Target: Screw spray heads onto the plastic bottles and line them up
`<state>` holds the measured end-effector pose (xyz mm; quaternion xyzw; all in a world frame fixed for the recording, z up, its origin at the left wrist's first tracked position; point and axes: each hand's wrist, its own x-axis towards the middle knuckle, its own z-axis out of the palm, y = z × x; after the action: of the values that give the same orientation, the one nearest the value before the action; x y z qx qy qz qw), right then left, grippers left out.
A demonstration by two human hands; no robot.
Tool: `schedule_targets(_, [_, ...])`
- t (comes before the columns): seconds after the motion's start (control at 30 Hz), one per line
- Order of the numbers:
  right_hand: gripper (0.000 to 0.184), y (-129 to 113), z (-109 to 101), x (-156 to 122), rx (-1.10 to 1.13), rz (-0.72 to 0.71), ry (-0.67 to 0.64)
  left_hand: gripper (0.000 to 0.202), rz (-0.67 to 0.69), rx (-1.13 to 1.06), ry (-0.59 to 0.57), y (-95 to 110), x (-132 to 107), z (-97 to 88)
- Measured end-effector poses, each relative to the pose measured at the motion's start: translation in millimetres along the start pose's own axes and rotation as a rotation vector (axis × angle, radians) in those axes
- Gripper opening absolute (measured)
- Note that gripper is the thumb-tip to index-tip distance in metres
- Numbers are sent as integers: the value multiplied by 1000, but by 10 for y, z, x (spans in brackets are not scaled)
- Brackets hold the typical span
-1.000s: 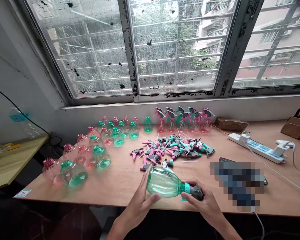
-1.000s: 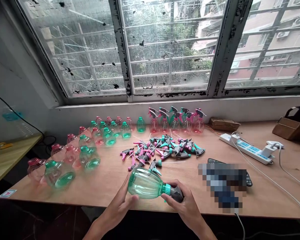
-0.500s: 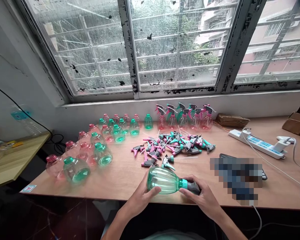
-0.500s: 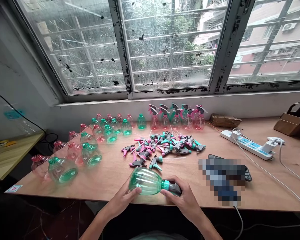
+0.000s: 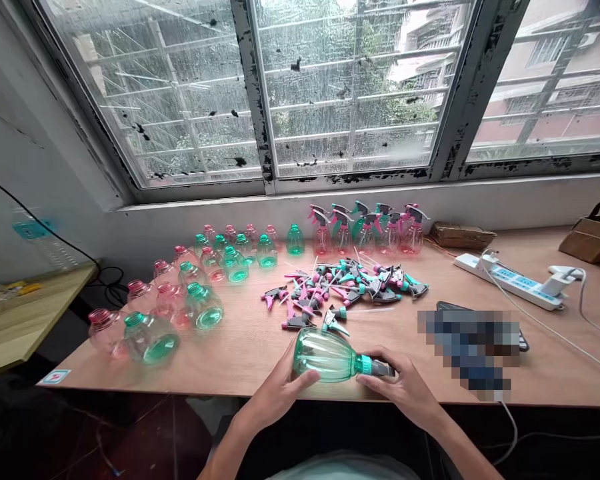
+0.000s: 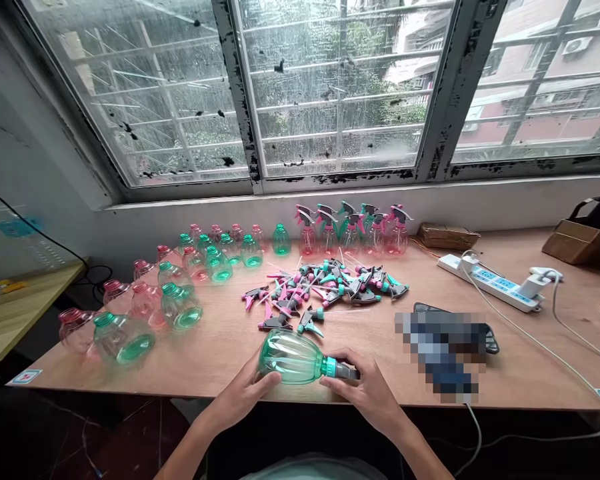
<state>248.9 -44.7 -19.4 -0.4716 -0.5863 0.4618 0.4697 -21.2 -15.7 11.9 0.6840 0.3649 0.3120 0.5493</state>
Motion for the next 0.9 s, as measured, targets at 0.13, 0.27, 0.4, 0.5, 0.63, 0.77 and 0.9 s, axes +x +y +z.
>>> schedule_targets(0.13, [32, 48, -4, 0, -29, 24, -9, 97, -15, -1, 24, -9, 9, -20])
schedule_targets(0.27, [32, 67, -15, 3, -85, -22, 2, 103, -22, -44, 29, -31, -8, -44])
schedule_targets(0.4, [32, 57, -18, 16, -171, -178, 33, 101, -48, -112, 22, -38, -15, -67])
schedule_targets(0.5, [35, 70, -4, 19, -208, -267, 32, 89, -43, -116, 51, -25, -2, -76])
schedule_targets(0.63, [33, 66, 10, -2, -231, -264, 17, 80, 11, -103, 80, -7, 8, -68])
schedule_targets(0.77, [30, 10, 11, -19, -217, -183, -22, 72, 86, -64, 97, -39, 2, -46])
schedule_targets(0.9, [26, -25, 6, 0, -156, -116, -64, 71, 180, 9, 120, -125, 15, -23])
